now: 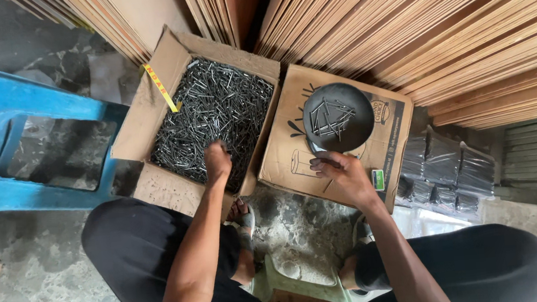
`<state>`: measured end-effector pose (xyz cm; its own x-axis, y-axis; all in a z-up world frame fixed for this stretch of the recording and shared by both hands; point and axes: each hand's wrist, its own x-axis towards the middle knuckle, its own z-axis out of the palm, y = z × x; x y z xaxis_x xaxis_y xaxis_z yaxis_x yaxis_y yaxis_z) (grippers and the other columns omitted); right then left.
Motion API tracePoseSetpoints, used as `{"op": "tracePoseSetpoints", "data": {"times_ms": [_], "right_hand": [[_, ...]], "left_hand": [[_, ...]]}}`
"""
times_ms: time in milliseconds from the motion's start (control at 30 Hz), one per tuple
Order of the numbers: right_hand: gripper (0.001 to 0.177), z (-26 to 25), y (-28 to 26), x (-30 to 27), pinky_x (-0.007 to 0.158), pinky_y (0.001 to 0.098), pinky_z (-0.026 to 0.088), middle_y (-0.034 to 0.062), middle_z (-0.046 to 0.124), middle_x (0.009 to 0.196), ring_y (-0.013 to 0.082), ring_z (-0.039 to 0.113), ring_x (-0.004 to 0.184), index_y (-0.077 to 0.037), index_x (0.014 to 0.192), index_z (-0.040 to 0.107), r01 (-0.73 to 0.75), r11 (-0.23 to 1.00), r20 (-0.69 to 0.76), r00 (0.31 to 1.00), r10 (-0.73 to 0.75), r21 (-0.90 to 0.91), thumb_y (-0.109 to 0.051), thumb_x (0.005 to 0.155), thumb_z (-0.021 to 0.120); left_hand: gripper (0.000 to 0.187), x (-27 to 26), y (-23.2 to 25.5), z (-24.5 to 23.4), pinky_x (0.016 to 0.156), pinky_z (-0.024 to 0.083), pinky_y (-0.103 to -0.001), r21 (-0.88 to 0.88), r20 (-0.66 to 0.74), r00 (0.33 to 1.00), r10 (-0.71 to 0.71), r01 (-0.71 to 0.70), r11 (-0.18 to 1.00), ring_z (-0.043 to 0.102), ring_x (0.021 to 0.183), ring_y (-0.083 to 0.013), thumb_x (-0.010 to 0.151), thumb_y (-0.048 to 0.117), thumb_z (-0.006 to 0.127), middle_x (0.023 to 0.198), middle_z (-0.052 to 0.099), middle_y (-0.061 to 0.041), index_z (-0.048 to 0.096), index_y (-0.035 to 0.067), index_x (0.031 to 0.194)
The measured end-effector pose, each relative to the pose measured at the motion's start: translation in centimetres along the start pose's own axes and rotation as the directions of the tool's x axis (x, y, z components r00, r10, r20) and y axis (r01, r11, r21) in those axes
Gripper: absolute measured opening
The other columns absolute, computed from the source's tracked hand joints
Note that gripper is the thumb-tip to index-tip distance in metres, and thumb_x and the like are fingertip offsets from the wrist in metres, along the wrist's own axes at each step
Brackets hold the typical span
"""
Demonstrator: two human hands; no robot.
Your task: The person sits on a low stool and transfers nails from a large cardboard box into a small black pan. They then gather the nails from the pan and place them into a small plastic bag, which is sealed and set aside. The person repeats this process of transferring and bagging nails.
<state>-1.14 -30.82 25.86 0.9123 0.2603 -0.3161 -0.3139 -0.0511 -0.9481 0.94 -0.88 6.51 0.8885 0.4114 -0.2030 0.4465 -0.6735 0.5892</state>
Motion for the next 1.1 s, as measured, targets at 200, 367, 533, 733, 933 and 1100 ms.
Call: {"op": "tracePoseSetpoints", "data": {"times_ms": [200, 367, 533, 733, 933, 1100], "right_hand": [[0.029, 1.0, -1.3, -0.6, 0.075, 0.0398, 0.055, 0.0261, 0.065, 0.092, 0.0289, 0.065, 0.084, 0.009, 0.109, 0.059, -0.005, 0.998, 0.005, 1.000, 0.005, -0.063, 0.003, 0.080, 0.059], [0.025, 2.9, -0.8, -1.2, 0.074, 0.0383, 0.055, 0.0252, 0.066, 0.091, 0.0284, 0.065, 0.083, 0.007, 0.106, 0.062, -0.052, 0.999, 0.020, 0.998, 0.051, 0.013, -0.007, 0.085, 0.057], [0.037, 4.9, -3.0, -2.2, 0.076, 0.0364, 0.054, 0.0252, 0.063, 0.097, 0.0342, 0.063, 0.093, 0.012, 0.119, 0.050, -0.137, 0.946, -0.080, 0.983, 0.167, 0.293, -0.011, 0.089, 0.048], [0.029, 3.9, -2.3, -1.2, 0.079, 0.0503, 0.053, 0.0289, 0.059, 0.093, 0.0347, 0.063, 0.082, 0.015, 0.108, 0.049, -0.078, 0.864, -0.243, 0.944, 0.225, 0.497, -0.007, 0.088, 0.056], [0.033, 1.6, 1.8, 0.4, 0.082, 0.0582, 0.049, 0.0264, 0.057, 0.097, 0.0422, 0.060, 0.091, 0.011, 0.117, 0.045, -0.069, 0.853, -0.232, 0.948, 0.217, 0.518, -0.008, 0.090, 0.051], [0.057, -2.5, 7.9, 2.9, 0.085, 0.0479, 0.051, 0.0190, 0.054, 0.106, 0.0305, 0.061, 0.089, 0.005, 0.128, 0.030, 0.107, 0.914, -0.424, 0.903, 0.075, 0.391, -0.022, 0.088, 0.062]], "left_hand": [[0.014, 0.9, 4.9, -2.7, 0.060, 0.052, -0.029, -0.600, -0.053, 0.998, -0.046, 0.005, 0.800, 0.063, 0.069, -0.0198, 0.080, 0.008, 0.063, 0.081, 0.065, -0.015, 0.066, 0.007, 0.094], [0.023, -6.4, 16.2, -7.7, 0.064, 0.054, -0.029, -0.822, 0.061, 0.994, 0.086, 0.001, 0.570, 0.061, 0.074, -0.0203, 0.077, 0.005, 0.067, 0.087, 0.064, -0.018, 0.065, 0.001, 0.099], [0.027, -10.8, 20.2, -7.6, 0.070, 0.054, -0.033, -0.835, 0.219, 0.932, 0.290, 0.026, 0.550, 0.065, 0.076, -0.0217, 0.074, 0.008, 0.070, 0.087, 0.066, -0.015, 0.067, 0.004, 0.100], [0.017, -10.8, 19.1, -4.2, 0.078, 0.051, -0.032, -0.626, 0.208, 0.823, 0.528, -0.303, 0.718, 0.065, 0.086, -0.0216, 0.074, 0.005, 0.064, 0.085, 0.068, -0.006, 0.070, 0.013, 0.088], [0.011, -10.3, 19.3, -7.6, 0.076, 0.049, -0.039, -0.628, 0.263, 0.779, 0.569, -0.309, 0.714, 0.064, 0.085, -0.0305, 0.074, 0.013, 0.065, 0.082, 0.067, -0.016, 0.071, 0.009, 0.083], [0.018, -4.1, 13.9, -9.1, 0.076, 0.050, -0.037, -0.456, 0.028, 0.940, 0.340, -0.291, 0.841, 0.063, 0.088, -0.0308, 0.080, 0.021, 0.062, 0.086, 0.067, -0.014, 0.069, 0.008, 0.092]]}}
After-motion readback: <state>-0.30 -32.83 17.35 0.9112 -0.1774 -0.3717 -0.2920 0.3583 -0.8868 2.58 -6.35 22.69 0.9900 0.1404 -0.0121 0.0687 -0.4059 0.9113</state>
